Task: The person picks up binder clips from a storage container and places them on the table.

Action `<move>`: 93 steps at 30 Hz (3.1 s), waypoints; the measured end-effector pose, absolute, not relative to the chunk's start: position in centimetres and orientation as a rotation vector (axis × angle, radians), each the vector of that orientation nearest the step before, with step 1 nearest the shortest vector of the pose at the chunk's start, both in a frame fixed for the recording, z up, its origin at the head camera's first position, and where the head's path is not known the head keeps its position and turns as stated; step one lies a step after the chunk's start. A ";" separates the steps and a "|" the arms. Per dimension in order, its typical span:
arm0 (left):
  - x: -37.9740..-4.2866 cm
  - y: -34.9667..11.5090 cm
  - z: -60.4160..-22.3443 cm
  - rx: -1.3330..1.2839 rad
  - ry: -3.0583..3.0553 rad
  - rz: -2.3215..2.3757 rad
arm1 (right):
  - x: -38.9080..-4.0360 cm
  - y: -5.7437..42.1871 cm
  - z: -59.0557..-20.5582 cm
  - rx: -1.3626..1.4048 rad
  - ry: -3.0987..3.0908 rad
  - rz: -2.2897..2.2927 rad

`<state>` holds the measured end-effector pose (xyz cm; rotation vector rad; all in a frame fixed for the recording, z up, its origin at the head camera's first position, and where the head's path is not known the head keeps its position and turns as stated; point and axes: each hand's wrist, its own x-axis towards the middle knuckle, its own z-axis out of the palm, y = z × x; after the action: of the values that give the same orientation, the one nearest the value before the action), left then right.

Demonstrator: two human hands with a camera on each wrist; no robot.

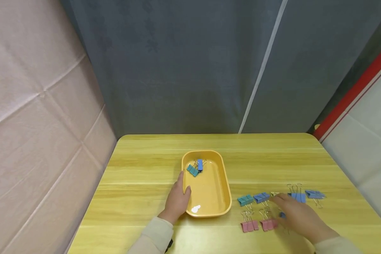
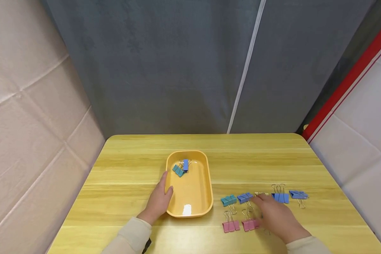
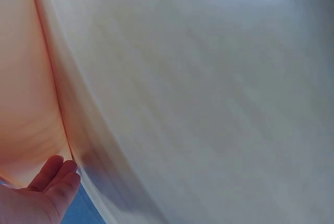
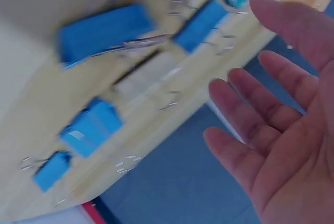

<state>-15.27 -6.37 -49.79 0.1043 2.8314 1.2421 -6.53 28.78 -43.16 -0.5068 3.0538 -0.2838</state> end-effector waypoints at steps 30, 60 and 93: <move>-15.0 -6.5 -49.6 0.112 2.843 1.226 | -17.5 17.9 -41.7 -0.724 3.018 -0.648; -14.6 -6.4 -49.6 0.109 2.859 1.235 | -23.4 11.8 -43.0 -0.657 2.845 -0.477; -14.1 -4.9 -50.0 0.120 2.879 1.198 | -25.3 10.8 -45.1 -0.499 2.811 -0.257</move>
<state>-14.11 -4.90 -49.98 0.1202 2.8790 1.1981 -25.33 10.77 -45.15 -0.4988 2.8110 -0.2572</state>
